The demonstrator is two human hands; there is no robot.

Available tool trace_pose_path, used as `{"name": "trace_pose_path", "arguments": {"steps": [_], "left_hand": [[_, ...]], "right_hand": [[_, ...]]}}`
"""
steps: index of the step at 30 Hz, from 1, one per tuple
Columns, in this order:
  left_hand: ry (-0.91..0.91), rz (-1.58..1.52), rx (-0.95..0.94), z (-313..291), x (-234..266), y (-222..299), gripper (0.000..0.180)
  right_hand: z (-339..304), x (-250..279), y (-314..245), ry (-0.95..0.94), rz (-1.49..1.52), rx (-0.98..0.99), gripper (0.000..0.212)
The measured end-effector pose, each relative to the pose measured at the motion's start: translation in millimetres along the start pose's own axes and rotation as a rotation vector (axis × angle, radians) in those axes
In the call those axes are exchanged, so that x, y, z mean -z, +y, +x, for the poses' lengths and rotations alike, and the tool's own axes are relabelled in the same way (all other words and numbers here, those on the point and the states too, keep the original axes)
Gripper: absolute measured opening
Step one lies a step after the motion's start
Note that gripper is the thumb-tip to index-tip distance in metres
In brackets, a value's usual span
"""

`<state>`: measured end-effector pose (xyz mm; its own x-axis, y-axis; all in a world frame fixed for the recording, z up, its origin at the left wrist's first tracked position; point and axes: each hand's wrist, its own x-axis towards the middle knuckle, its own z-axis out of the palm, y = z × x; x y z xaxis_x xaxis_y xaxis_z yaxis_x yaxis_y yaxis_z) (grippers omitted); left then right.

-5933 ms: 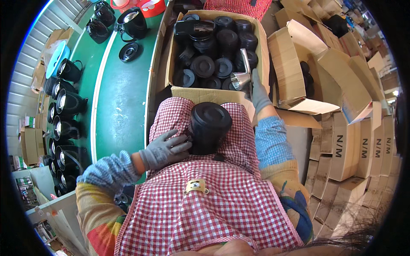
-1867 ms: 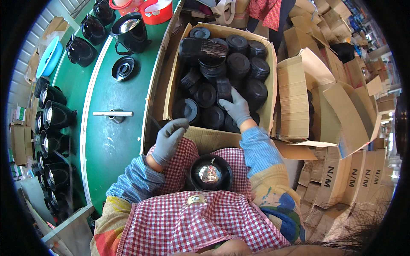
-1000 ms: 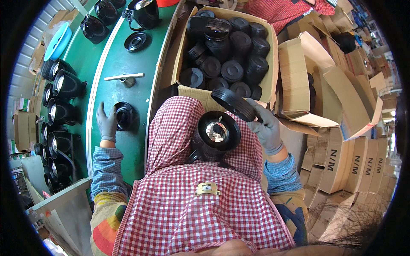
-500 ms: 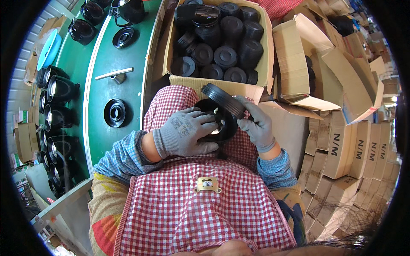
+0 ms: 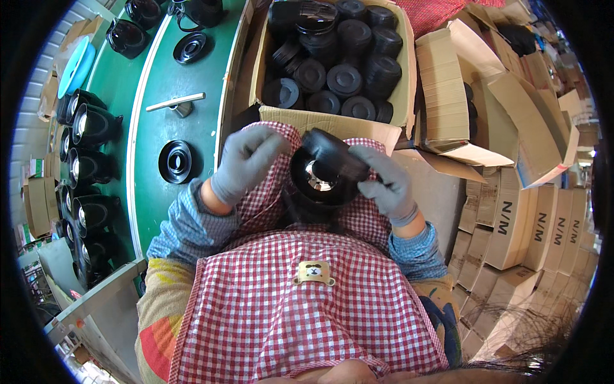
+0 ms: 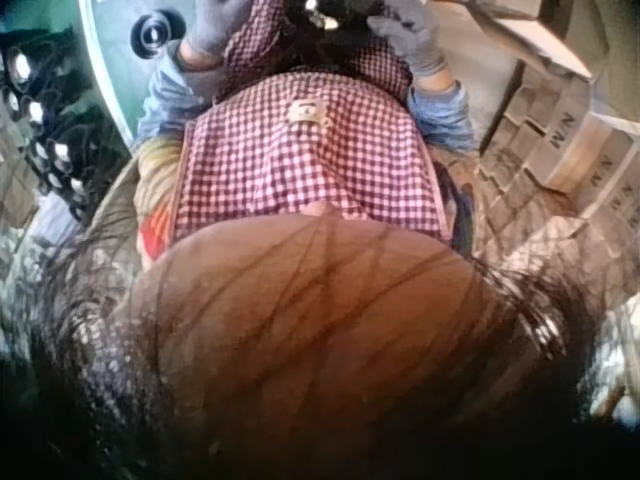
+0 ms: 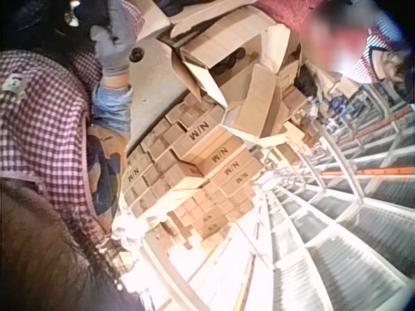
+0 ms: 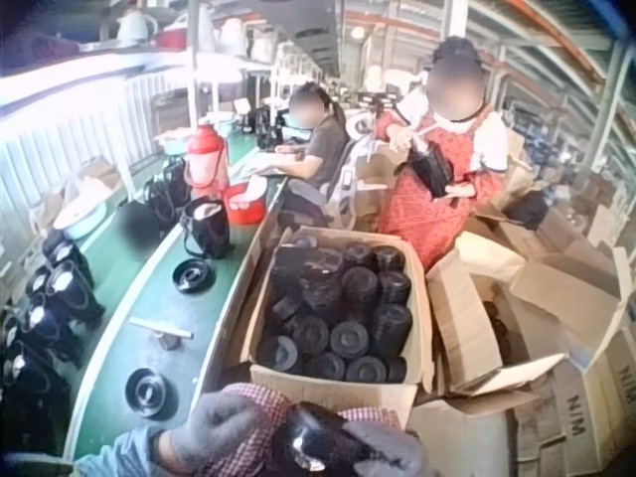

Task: The person repeatedly picks up black kettle bodies and lids from a cardboard box, uses a metal scraper to clean the rim of each kettle, and then places the finished units on a green table. The person also handles a water bottle and a phone on the table during the process.

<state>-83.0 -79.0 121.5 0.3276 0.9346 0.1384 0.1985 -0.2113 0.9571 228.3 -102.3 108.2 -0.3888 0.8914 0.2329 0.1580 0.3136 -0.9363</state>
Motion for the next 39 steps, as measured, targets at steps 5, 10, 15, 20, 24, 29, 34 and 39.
{"name": "trace_pose_path", "arguments": {"steps": [5,10,15,20,24,29,34,39], "left_hand": [[-0.251,0.444,-0.316,17,-18,23,0.019],[-0.653,1.001,0.073,47,-56,41,0.06],[-0.91,1.135,0.008,64,-62,40,0.061],[-1.027,0.901,-0.138,80,-46,19,0.062],[-0.98,0.75,-0.306,79,-37,5,0.062],[-0.601,0.323,0.013,62,-5,1,0.038],[-0.022,-0.214,-0.087,37,-19,-13,0.038],[-0.292,-0.215,-0.23,27,-34,-40,0.046]], "right_hand": [[-3,4,3,0.115,0.238,-0.296,0.061],[2,2,0,0.31,0.276,-0.209,0.064],[-3,7,-1,0.353,0.305,-0.206,0.065],[-8,6,6,0.35,0.342,-0.187,0.065],[-13,7,-1,0.315,0.351,-0.289,0.065],[-15,10,7,0.242,0.29,-0.214,0.061],[0,6,18,0.038,0.193,0.037,0.057],[10,2,26,-0.138,0.214,0.122,0.051]]}}
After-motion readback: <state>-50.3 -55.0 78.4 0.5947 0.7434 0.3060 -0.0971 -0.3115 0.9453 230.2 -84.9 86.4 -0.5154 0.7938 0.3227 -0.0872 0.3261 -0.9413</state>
